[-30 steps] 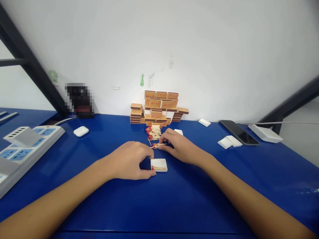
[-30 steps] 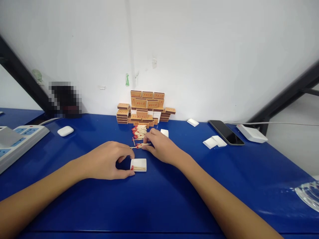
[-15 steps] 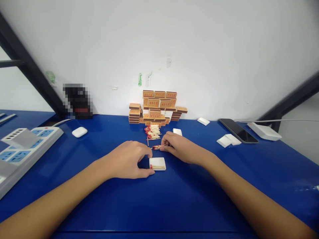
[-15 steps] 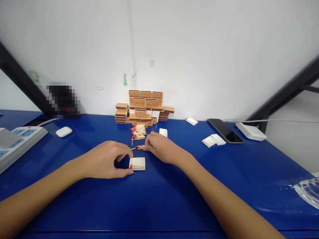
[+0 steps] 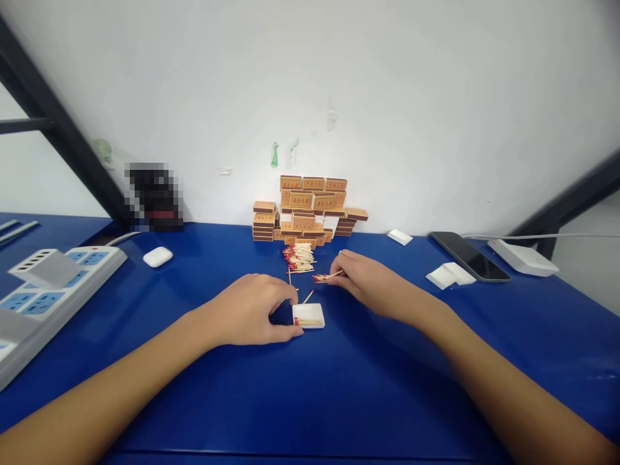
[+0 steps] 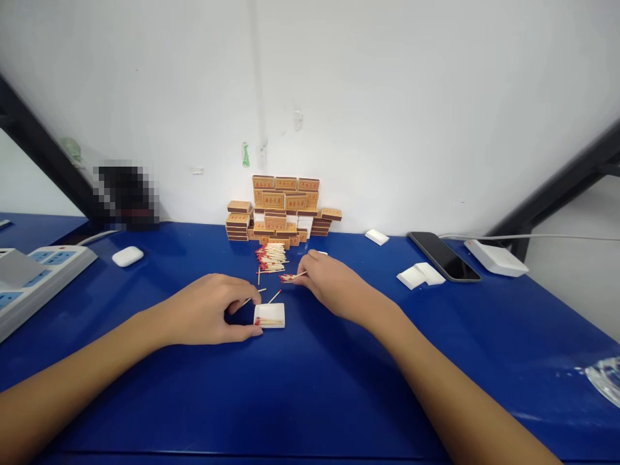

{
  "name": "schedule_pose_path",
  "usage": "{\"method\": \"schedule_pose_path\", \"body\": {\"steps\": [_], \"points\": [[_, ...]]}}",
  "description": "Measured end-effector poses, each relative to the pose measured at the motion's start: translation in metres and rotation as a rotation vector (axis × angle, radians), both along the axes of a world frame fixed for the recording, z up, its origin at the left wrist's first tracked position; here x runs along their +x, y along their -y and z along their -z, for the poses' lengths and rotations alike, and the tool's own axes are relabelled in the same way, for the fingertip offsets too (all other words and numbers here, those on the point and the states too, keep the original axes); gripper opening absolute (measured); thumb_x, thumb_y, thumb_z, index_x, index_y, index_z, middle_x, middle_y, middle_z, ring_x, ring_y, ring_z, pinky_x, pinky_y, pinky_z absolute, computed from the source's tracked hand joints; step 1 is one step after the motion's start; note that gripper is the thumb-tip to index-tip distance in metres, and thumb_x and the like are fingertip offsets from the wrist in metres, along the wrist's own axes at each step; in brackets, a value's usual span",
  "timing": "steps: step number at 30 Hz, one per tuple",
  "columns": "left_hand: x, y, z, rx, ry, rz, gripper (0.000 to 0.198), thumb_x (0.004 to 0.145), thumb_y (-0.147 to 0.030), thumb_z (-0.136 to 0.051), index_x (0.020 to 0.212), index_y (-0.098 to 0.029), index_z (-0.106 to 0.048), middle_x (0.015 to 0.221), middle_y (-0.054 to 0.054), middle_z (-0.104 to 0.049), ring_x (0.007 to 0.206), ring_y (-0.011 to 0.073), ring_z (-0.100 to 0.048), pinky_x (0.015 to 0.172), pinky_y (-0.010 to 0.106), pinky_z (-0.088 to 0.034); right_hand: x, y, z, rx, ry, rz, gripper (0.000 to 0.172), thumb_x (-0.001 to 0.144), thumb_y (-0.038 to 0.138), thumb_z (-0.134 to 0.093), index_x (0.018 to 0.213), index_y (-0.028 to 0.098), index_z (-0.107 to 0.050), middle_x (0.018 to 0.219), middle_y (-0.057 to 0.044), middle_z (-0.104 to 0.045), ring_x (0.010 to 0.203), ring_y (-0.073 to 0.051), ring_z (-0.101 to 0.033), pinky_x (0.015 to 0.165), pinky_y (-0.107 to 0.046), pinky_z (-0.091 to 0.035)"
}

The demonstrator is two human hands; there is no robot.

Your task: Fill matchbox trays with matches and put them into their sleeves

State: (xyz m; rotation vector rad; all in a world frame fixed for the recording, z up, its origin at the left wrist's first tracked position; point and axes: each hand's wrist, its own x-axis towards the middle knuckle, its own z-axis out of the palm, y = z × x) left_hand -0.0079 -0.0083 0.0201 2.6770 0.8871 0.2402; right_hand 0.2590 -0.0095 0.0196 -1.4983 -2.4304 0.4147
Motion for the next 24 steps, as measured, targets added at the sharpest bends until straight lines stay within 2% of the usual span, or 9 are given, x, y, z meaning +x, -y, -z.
{"method": "schedule_pose_path", "body": {"steps": [4,7,9,15,19,24], "points": [[0.0,-0.001,0.001,0.012,0.0,-0.013,0.029,0.089,-0.047,-0.071,0.09,-0.019,-0.066,0.074,-0.003,-0.061,0.06,0.012,-0.05,0.057,0.028,-0.027,-0.001,0.01,-0.011,-0.026,-0.06,-0.049,0.017,0.106,0.03,-0.049,0.095,0.021,-0.057,0.101,-0.007,-0.064,0.088,-0.021,-0.059,0.077,-0.033,-0.044],[0.001,-0.001,0.002,0.007,0.005,-0.023,0.029,0.088,-0.048,-0.072,0.091,-0.019,-0.068,0.072,-0.004,-0.06,0.06,0.012,-0.051,0.056,0.028,-0.027,-0.009,0.02,-0.016,-0.104,-0.071,-0.109,0.02,0.107,0.034,-0.049,0.094,0.021,-0.058,0.1,-0.005,-0.064,0.086,-0.019,-0.059,0.075,-0.031,-0.044],[0.001,-0.001,0.002,0.002,0.008,-0.024,0.029,0.088,-0.048,-0.072,0.09,-0.019,-0.068,0.071,-0.004,-0.06,0.059,0.0119,-0.05,0.056,0.028,-0.028,-0.016,0.025,-0.013,-0.126,-0.042,-0.138,0.021,0.108,0.033,-0.05,0.094,0.021,-0.059,0.101,-0.005,-0.065,0.087,-0.019,-0.059,0.075,-0.031,-0.044],[0.001,-0.003,0.004,0.01,0.017,-0.023,0.03,0.087,-0.048,-0.072,0.089,-0.019,-0.066,0.071,-0.004,-0.06,0.059,0.0118,-0.049,0.055,0.028,-0.028,-0.025,0.03,0.006,-0.032,0.061,-0.205,0.011,0.106,0.025,-0.053,0.103,0.019,-0.061,0.106,-0.007,-0.064,0.088,-0.02,-0.06,0.076,-0.032,-0.045],[0.001,-0.003,0.005,0.017,0.013,-0.024,0.029,0.087,-0.047,-0.072,0.088,-0.019,-0.066,0.072,-0.004,-0.06,0.06,0.012,-0.05,0.056,0.028,-0.029,-0.023,0.03,0.002,-0.026,0.007,-0.214,0.008,0.106,0.027,-0.056,0.105,0.021,-0.06,0.107,-0.005,-0.065,0.092,-0.02,-0.061,0.078,-0.031,-0.044],[0.001,-0.002,0.003,0.008,0.01,-0.032,0.028,0.087,-0.048,-0.073,0.091,-0.02,-0.069,0.071,-0.004,-0.06,0.059,0.0121,-0.051,0.056,0.028,-0.029,-0.02,0.029,-0.005,-0.04,0.025,-0.205,0.012,0.105,0.024,-0.057,0.094,0.021,-0.061,0.099,-0.003,-0.064,0.084,-0.018,-0.058,0.072,-0.03,-0.042]]}}
